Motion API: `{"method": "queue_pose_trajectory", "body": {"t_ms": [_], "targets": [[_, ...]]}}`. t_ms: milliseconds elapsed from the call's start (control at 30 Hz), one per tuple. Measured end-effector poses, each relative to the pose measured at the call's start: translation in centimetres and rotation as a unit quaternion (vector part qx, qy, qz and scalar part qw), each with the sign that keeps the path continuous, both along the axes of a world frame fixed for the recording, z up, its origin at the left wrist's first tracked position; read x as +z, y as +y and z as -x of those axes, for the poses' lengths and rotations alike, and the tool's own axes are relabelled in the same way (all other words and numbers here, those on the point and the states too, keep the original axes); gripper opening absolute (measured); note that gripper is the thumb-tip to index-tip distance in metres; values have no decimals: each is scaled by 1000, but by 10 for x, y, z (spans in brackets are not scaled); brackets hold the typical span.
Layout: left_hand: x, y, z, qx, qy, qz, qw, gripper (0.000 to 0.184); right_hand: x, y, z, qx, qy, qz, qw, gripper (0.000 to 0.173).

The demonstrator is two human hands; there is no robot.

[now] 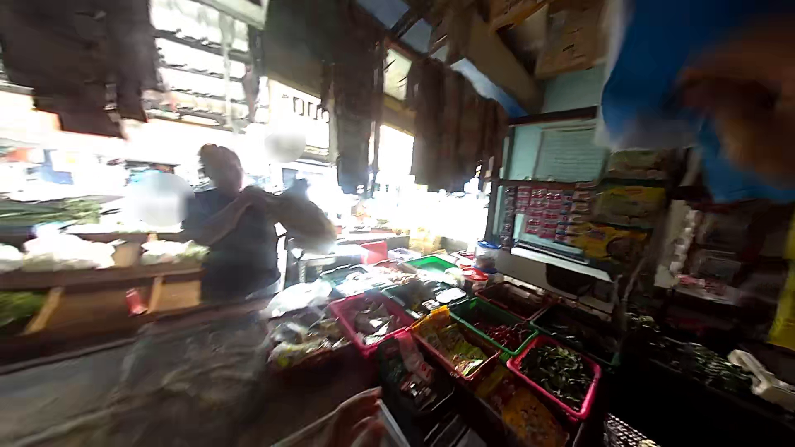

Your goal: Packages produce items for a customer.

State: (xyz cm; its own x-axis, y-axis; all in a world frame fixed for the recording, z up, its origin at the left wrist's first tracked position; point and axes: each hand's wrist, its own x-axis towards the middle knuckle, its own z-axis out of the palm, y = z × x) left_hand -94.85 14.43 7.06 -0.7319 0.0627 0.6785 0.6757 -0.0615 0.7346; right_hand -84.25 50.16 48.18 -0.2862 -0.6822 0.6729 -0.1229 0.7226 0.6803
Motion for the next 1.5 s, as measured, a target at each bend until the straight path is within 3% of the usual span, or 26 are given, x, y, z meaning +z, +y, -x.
{"method": "queue_pose_trajectory", "body": {"t_ms": [33,100,167,200,300,367,500,633,700,733,800,867,900,967,1000,1033,1067,1100,1167,1233,1300,1400,1433,1500], "targets": [[8,7,-7,-68,-30,-24,997,47,-56,-35,6,28,-77,4,997,27],[20,18,-20,-208,-129,-52,968,79,-157,-74,20,125,-255,12,959,24],[24,30,-32,-291,-205,-82,931,104,-222,-92,30,233,-423,28,875,22],[24,34,-38,-292,-225,-105,924,101,-242,-100,33,273,-483,32,831,18],[27,36,-56,-157,-296,-227,915,44,-286,-114,45,361,-555,-7,749,16],[32,30,-57,-35,-327,-304,894,23,-314,-117,57,408,-537,-50,737,20],[24,-1,-57,107,-307,-329,887,35,-369,-123,78,465,-527,-11,711,22],[14,-11,-69,225,-247,-311,890,7,-398,-157,95,481,-568,225,629,46],[7,-5,-75,278,-227,-274,893,19,-400,-194,92,460,-592,365,552,48],[2,-2,-80,305,-216,-212,903,29,-399,-211,89,430,-641,400,495,47],[-5,-2,-90,352,-186,-56,916,45,-397,-239,89,376,-735,430,365,32],[-14,-12,-99,374,-161,14,913,54,-403,-254,93,368,-768,462,249,14],[-22,-19,-105,357,-142,-12,923,54,-405,-258,96,366,-772,477,207,13],[-39,-36,-115,244,-96,-156,952,32,-407,-261,100,357,-771,501,165,15],[-40,-43,-120,190,-104,-214,953,34,-409,-263,102,356,-770,502,167,15],[-36,-47,-125,179,-125,-261,940,48,-412,-266,104,364,-769,493,182,16],[-29,-50,-129,214,-154,-262,928,63,-415,-270,106,378,-767,471,215,19],[-22,-54,-131,265,-191,-205,923,74,-419,-276,108,395,-762,443,260,22],[1,-60,-126,364,-264,-74,890,53,-422,-286,112,433,-741,379,348,22],[17,-64,-120,450,-277,-5,849,40,-417,-292,118,453,-734,319,393,25],[24,-73,-119,516,-249,17,820,37,-407,-296,126,448,-731,306,415,33],[23,-92,-127,599,-156,105,779,28,-399,-300,145,420,-717,357,426,30],[23,-96,-128,596,-127,132,782,27,-400,-302,150,419,-719,354,428,28],[30,-93,-121,542,-102,184,814,43,-396,-305,154,433,-731,294,439,36]]}}
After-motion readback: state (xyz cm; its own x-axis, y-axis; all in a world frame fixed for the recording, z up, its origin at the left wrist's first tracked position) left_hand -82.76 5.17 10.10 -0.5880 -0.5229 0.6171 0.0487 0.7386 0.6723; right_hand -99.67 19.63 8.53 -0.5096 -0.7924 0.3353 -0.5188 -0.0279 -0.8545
